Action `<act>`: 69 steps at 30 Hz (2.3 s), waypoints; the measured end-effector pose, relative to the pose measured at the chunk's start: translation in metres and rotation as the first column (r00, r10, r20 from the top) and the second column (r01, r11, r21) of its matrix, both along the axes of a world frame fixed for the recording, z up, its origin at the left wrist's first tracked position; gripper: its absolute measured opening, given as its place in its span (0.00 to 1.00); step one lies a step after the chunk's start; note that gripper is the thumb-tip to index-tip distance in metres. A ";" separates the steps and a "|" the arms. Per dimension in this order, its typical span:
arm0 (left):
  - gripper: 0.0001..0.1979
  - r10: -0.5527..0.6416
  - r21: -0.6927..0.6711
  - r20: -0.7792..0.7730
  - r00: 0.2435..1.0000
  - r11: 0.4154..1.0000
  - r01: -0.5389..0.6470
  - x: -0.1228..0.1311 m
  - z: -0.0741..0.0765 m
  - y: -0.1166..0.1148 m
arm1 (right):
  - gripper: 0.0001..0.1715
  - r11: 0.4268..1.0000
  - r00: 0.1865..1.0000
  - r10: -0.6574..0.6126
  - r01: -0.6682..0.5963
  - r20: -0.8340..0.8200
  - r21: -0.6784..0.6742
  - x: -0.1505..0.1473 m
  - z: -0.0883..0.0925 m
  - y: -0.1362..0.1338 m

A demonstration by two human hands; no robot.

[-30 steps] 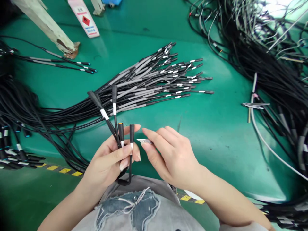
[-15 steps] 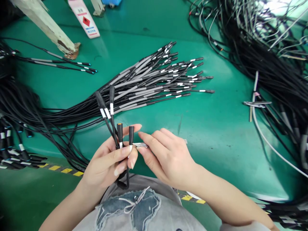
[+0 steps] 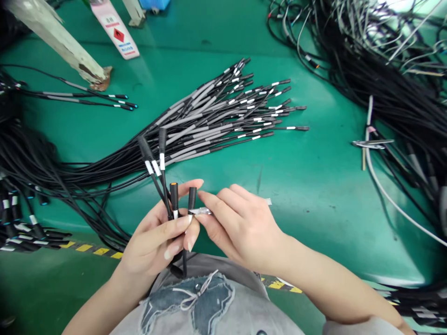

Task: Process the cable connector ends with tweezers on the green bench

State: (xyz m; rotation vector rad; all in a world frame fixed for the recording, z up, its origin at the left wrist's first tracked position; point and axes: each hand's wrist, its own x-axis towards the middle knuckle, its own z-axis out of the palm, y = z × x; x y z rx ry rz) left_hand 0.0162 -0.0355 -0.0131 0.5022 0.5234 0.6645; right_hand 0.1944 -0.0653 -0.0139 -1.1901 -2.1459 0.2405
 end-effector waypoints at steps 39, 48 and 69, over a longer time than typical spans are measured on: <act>0.18 -0.051 0.037 -0.060 0.997 0.998 0.053 -0.002 -0.004 -0.004 | 0.15 0.967 0.967 -0.253 0.254 -0.020 0.011 0.007 0.005 -0.001; 0.22 -0.086 0.020 -0.123 0.989 0.996 0.089 0.000 -0.004 -0.006 | 0.11 0.978 0.979 -0.204 0.202 0.028 0.057 0.005 0.003 0.000; 0.18 0.023 -0.037 -0.129 0.991 0.999 -0.028 0.001 -0.008 -0.007 | 0.06 0.998 0.995 -0.069 0.069 -0.067 0.001 0.006 0.004 -0.004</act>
